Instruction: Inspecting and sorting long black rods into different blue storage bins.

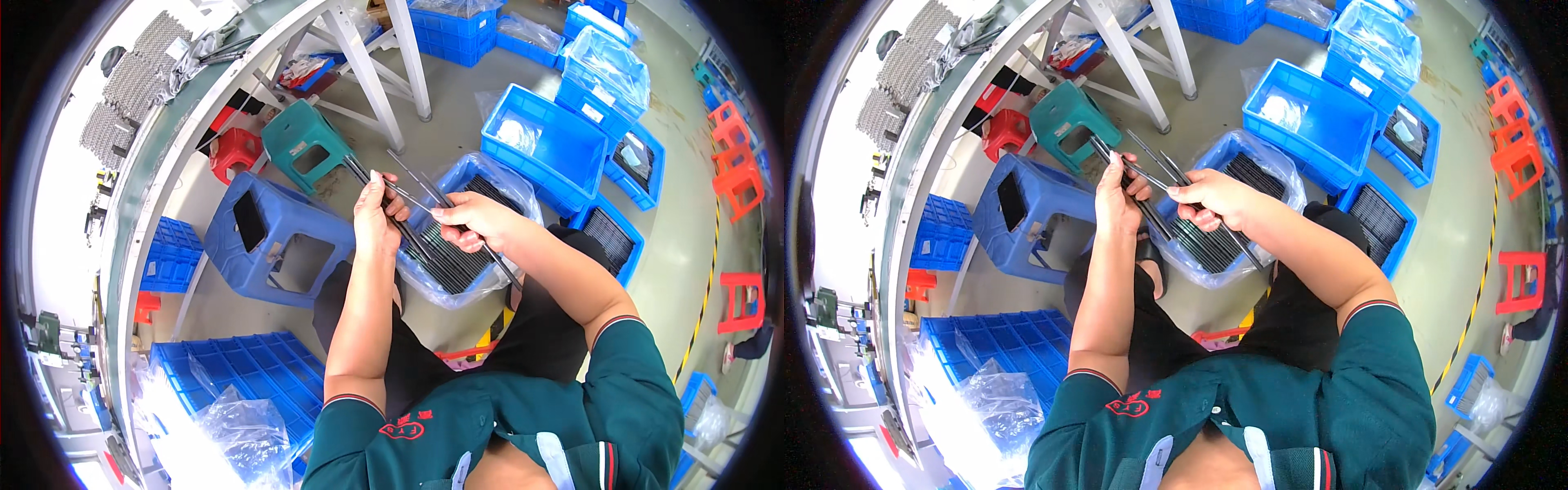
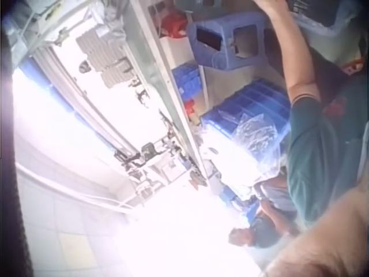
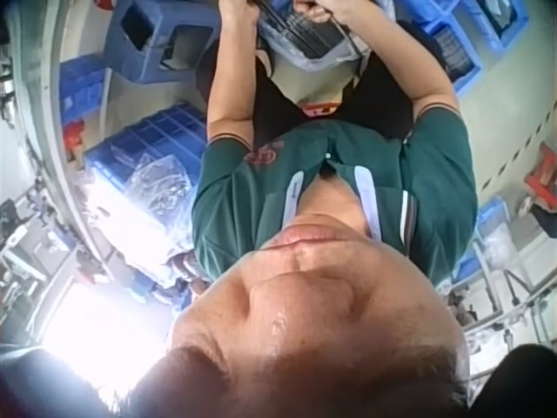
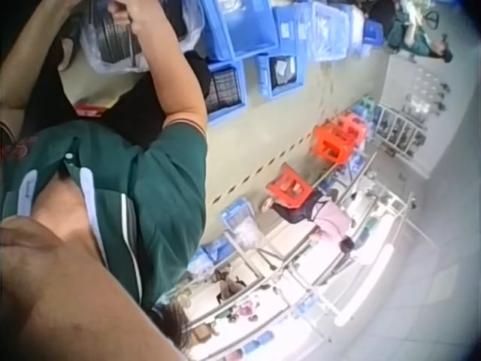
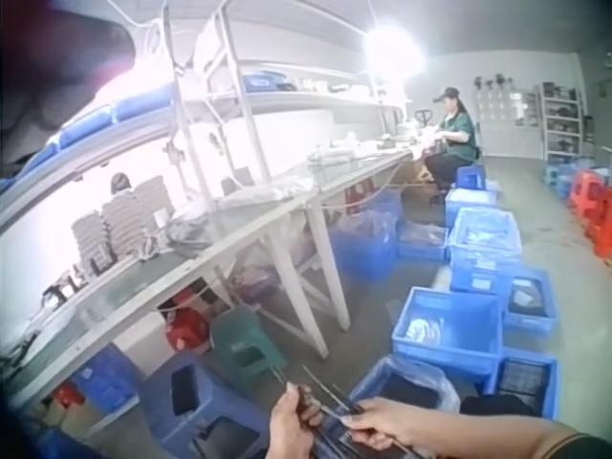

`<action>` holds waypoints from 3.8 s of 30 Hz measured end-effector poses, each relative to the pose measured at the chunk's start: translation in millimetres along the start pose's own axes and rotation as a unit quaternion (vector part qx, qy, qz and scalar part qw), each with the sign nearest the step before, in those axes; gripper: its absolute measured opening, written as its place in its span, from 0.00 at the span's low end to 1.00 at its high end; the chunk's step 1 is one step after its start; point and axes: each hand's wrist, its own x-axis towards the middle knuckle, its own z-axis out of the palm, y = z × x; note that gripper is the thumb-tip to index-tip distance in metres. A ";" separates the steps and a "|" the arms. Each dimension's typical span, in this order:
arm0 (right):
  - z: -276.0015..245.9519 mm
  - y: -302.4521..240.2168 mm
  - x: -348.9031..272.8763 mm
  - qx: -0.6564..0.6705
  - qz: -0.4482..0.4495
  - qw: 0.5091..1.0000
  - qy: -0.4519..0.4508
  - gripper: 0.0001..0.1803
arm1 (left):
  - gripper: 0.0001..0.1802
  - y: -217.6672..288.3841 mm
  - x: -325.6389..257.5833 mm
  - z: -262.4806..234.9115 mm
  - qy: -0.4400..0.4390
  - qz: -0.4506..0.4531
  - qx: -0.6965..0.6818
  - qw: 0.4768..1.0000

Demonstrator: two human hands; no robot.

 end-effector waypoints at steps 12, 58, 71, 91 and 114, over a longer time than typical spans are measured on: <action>1.6 -0.4 -0.4 -0.012 0.015 1.000 0.013 0.09 | 0.13 -0.8 2.2 -1.6 0.040 0.023 0.004 0.999; -34.5 -9.1 39.7 -0.307 -0.224 0.885 0.268 0.22 | 0.19 -34.6 -13.4 3.5 -0.230 -0.198 -0.009 0.953; -21.3 -6.4 24.0 -0.258 -0.167 0.934 0.180 0.11 | 0.16 -17.1 -8.1 -6.2 -0.055 -0.106 -0.024 0.993; 7.9 5.6 0.9 -0.126 -0.055 0.986 0.092 0.19 | 0.16 -9.3 4.1 -7.9 0.021 0.012 -0.037 0.999; 12.7 13.0 17.3 -0.047 -0.124 0.985 0.113 0.13 | 0.17 -31.0 -5.7 -1.5 -0.061 -0.027 0.004 0.998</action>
